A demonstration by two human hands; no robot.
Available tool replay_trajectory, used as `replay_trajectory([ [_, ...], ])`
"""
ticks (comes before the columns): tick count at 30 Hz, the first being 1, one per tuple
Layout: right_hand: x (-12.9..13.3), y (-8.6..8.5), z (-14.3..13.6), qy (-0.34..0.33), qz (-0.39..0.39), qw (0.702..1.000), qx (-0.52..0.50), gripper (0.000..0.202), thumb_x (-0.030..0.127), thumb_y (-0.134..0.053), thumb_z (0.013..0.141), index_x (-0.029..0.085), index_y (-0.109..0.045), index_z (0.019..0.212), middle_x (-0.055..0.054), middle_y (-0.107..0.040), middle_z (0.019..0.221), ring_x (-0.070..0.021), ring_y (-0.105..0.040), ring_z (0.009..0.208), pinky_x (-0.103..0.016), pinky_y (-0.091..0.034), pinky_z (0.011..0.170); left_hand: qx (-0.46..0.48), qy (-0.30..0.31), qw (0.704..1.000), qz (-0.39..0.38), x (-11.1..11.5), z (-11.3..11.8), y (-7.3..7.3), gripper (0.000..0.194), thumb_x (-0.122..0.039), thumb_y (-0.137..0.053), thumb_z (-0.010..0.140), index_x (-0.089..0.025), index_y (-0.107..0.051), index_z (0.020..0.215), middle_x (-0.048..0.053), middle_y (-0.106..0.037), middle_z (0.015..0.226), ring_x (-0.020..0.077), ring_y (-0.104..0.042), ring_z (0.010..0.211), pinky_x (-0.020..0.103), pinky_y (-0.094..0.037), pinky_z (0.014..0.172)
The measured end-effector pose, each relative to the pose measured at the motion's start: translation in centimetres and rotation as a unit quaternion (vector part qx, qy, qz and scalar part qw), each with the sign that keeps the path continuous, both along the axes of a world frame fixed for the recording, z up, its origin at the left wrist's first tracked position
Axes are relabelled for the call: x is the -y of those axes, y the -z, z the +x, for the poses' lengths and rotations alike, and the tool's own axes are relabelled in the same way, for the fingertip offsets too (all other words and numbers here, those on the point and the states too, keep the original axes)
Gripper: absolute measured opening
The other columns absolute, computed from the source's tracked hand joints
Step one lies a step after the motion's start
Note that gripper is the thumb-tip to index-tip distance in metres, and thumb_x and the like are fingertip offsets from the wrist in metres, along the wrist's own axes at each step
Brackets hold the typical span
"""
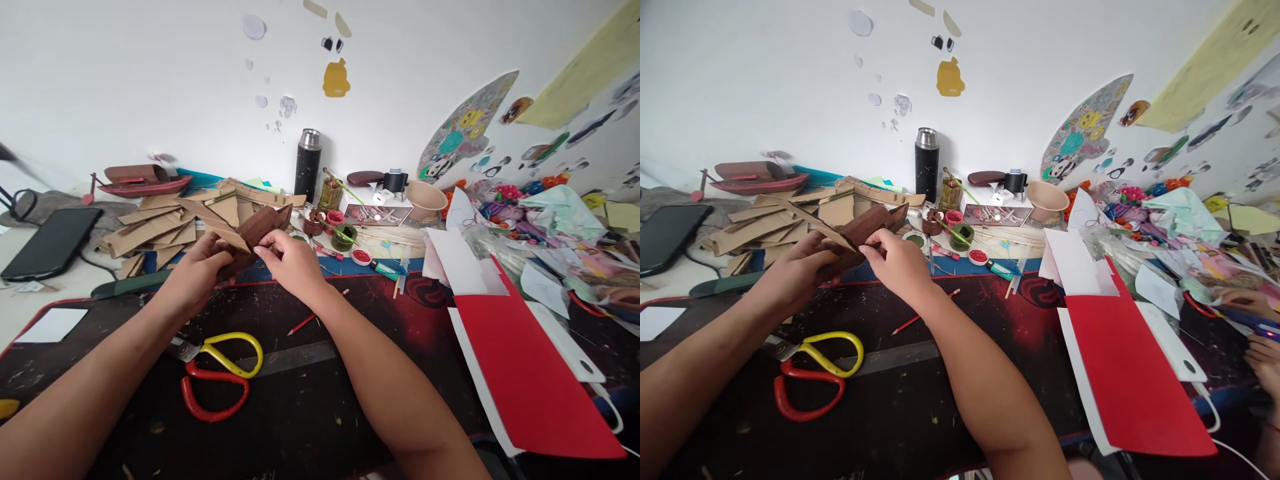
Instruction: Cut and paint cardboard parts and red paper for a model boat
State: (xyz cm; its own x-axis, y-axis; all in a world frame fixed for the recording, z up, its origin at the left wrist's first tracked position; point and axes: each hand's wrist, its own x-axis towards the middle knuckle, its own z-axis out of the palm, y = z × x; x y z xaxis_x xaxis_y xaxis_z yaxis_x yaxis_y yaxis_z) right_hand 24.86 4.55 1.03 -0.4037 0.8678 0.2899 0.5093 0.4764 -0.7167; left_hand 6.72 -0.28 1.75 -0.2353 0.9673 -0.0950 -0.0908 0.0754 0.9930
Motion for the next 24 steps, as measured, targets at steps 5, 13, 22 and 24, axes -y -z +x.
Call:
replay_trajectory([
  [5,0.0,-0.1,0.1,-0.004,-0.005,1.0,-0.002,0.012,0.036,-0.071,0.106,0.024,-0.072,0.105,0.003,-0.075,0.081,-0.0169,-0.066,0.071,-0.029,-0.037,0.067,0.0,0.012,1.0,-0.005,0.1,-0.2,-0.1,0.046,-0.03,-0.082,0.062,-0.022,-0.073,0.106,0.003,-0.074,0.109,0.0209,-0.067,0.093,0.021,-0.054,0.05],
  [13,0.1,-0.4,0.2,-0.009,-0.019,1.0,0.012,0.012,0.036,-0.069,0.107,0.024,-0.071,0.104,0.004,-0.072,0.076,-0.0163,-0.064,0.069,-0.028,-0.036,0.067,0.033,0.042,0.998,-0.027,0.0,-1.1,0.3,0.049,-0.042,-0.088,0.072,-0.023,-0.074,0.114,0.009,-0.077,0.125,0.0285,-0.073,0.109,0.026,-0.064,0.058],
  [22,0.1,-0.3,0.1,-0.023,-0.043,0.999,0.017,0.011,0.035,-0.067,0.108,0.025,-0.068,0.103,0.005,-0.072,0.077,-0.0162,-0.066,0.07,-0.027,-0.037,0.067,0.047,0.057,0.997,-0.024,0.2,-0.4,0.5,0.055,-0.056,-0.098,0.066,-0.024,-0.073,0.103,0.003,-0.069,0.109,0.022,-0.067,0.099,0.023,-0.064,0.054],
  [24,0.0,-0.2,0.1,-0.025,-0.049,0.998,0.018,0.011,0.035,-0.067,0.108,0.025,-0.067,0.102,0.005,-0.072,0.077,-0.0166,-0.066,0.071,-0.027,-0.038,0.068,0.044,0.058,0.997,-0.019,0.2,-0.3,0.6,0.059,-0.058,-0.099,0.064,-0.023,-0.073,0.104,0.004,-0.068,0.111,0.0225,-0.066,0.102,0.022,-0.064,0.054],
])
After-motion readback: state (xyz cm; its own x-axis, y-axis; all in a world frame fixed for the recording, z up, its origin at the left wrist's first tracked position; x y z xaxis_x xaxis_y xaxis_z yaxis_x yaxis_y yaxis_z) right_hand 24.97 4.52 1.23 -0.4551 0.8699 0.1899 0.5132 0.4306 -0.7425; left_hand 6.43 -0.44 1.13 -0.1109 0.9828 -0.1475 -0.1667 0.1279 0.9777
